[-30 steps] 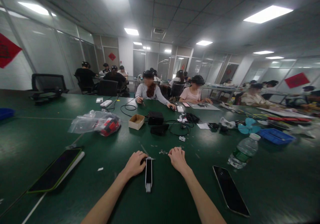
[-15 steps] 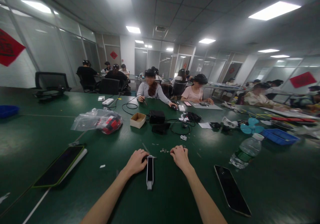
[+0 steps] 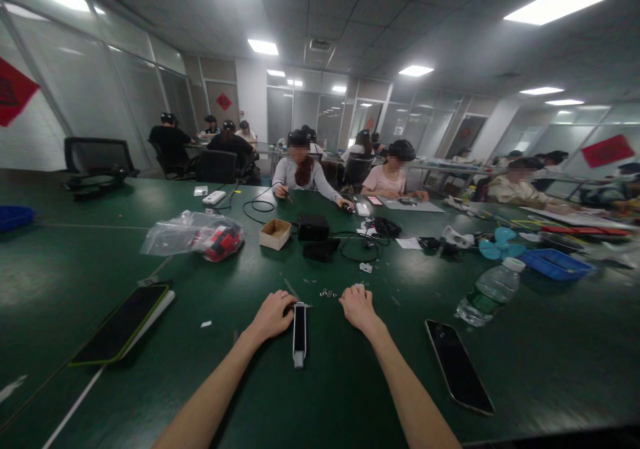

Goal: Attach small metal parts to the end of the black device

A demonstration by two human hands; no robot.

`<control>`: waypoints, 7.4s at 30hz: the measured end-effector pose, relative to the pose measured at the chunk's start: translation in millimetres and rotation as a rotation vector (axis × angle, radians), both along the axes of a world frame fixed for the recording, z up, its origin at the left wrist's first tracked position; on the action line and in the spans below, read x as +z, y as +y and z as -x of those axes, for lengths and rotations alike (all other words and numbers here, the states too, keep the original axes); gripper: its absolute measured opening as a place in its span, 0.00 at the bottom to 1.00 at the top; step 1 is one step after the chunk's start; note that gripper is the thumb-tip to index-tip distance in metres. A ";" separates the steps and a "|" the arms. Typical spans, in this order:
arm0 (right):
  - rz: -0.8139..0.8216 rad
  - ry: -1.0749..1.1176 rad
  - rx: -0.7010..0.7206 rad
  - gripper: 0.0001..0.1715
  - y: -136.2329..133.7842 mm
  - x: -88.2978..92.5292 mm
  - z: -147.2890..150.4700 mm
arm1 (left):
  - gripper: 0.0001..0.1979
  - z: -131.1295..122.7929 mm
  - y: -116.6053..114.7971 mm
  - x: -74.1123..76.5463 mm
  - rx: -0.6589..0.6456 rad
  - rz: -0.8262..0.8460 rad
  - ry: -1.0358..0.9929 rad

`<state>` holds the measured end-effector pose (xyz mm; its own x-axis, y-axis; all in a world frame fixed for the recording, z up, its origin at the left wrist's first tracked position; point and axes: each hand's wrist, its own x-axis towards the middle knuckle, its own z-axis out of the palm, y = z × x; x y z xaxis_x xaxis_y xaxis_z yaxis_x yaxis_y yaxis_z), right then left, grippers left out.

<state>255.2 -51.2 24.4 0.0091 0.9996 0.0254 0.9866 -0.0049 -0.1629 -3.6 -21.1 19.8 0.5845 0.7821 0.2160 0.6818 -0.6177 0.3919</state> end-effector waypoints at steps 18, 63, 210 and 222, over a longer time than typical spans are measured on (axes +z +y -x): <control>0.039 -0.033 0.028 0.18 -2.5 12.8 -2.0 | 0.11 -0.4 0.2 0.0 -0.013 -0.008 -0.001; 0.072 -0.284 0.117 0.14 15.8 24.7 2.7 | 0.13 -11.0 5.0 -9.2 -0.035 -0.121 0.115; -0.383 0.556 0.486 0.08 4.1 -16.9 44.6 | 0.10 -9.2 -1.3 -2.1 0.027 -0.082 0.141; -0.364 0.573 0.466 0.08 3.1 -15.6 44.2 | 0.10 -9.3 -1.9 -0.3 0.024 -0.058 0.140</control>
<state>211.0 -48.1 8.8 -0.2950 0.8342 0.4659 0.6379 0.5350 -0.5539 5.6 -23.0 19.5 0.5932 0.7848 0.1795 0.7420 -0.6195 0.2562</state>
